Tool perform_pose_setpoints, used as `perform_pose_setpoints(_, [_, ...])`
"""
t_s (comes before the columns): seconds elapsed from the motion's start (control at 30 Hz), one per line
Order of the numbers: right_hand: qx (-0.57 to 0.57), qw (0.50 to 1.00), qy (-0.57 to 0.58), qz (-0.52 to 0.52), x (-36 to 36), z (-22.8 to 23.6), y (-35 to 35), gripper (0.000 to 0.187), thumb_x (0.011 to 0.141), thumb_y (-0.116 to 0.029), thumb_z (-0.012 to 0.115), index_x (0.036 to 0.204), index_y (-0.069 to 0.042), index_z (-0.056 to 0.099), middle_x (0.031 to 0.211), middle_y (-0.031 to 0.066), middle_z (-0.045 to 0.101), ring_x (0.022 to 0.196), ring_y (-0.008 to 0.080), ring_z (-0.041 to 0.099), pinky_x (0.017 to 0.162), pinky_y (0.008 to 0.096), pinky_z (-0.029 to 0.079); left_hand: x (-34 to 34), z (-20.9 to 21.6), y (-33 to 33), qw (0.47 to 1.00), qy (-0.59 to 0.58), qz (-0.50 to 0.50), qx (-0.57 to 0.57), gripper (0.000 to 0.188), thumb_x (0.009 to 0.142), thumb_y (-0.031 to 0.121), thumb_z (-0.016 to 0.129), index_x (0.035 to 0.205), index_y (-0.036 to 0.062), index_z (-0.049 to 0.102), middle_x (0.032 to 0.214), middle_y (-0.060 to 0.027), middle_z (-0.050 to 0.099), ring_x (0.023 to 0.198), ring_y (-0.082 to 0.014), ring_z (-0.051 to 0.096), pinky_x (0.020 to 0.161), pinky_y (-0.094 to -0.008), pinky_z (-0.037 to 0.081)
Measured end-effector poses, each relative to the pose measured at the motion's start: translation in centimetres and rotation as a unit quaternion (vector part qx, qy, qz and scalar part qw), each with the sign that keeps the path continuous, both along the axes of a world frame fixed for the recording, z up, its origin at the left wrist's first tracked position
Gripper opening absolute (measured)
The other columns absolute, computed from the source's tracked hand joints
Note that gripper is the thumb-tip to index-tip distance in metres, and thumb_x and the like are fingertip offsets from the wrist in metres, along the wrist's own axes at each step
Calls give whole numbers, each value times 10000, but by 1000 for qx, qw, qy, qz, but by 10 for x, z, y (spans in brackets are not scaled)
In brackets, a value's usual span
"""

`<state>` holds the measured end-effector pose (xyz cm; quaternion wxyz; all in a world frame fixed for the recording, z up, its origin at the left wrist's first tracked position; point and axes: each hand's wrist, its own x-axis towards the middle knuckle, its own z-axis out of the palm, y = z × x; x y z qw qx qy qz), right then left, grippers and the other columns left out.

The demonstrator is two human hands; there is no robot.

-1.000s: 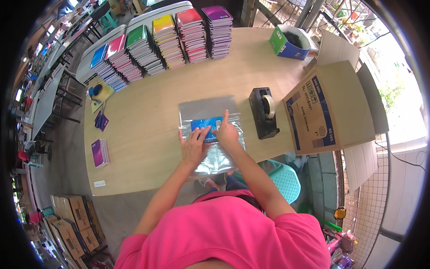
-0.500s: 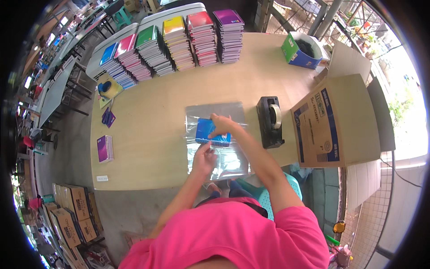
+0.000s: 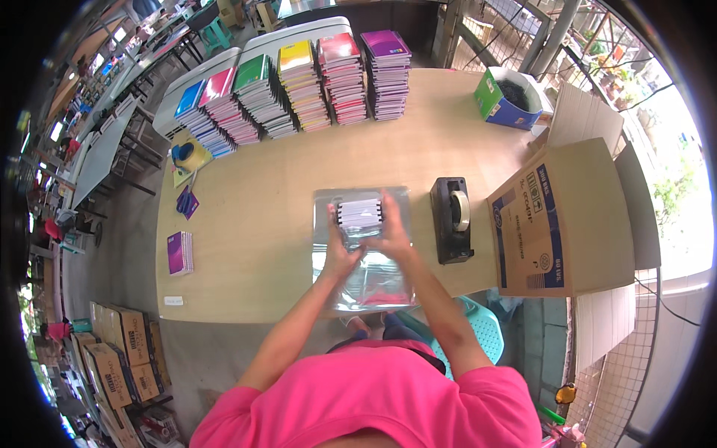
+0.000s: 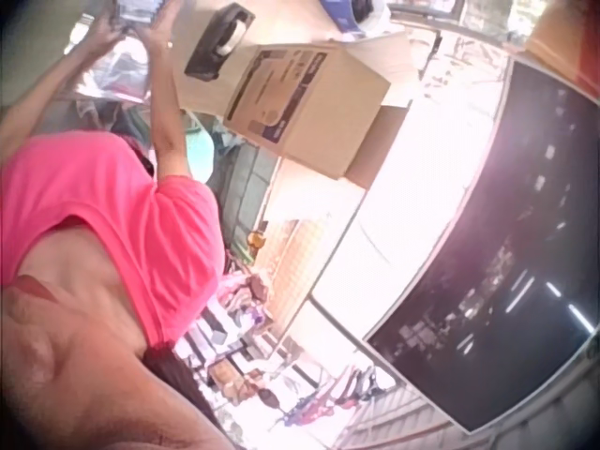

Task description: The person packages notebooks by selecting items from stacks, placing them into a plastic sleeve, and sealing the sleeve with adhesive tape.

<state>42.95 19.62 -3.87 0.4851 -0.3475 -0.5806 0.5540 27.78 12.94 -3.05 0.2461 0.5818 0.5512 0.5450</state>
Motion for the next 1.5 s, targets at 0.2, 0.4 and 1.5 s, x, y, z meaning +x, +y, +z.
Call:
perform_pose_setpoints(0.2, [371, 789, -441, 211, 45, 161, 37, 584, 709, -127, 749, 1261, -150, 558, 1266, 42, 576, 1143, 245, 581, 887, 421, 445, -15, 6, -15, 988, 95, 47, 113, 855, 685, 40, 746, 1404, 13, 285, 1408, -185, 439, 1259, -348, 468, 1115, -466, 302])
perform_pose_setpoints(0.4, [450, 731, -410, 308, 33, 145, 93, 36, 765, -60, 636, 799, -64, 645, 809, 59, 628, 759, 286, 652, 634, 406, 507, -50, 31, 5, 950, 286, -74, 104, 783, 668, 91, 741, 1377, 85, 410, 1380, -46, 519, 1284, -304, 465, 1102, -571, 271])
perform_pose_setpoints(1.5, [-12, 944, -176, 278, 14, 32, 89, 1162, 646, -254, 837, 1570, -165, 138, 1571, 180, 272, 1391, 438, 355, 1128, 483, 339, -31, 99, 12, 952, 286, -63, 94, 396, 752, 312, 815, 1095, 204, 649, 1334, -100, 464, 1305, -304, 418, 1104, -593, 263])
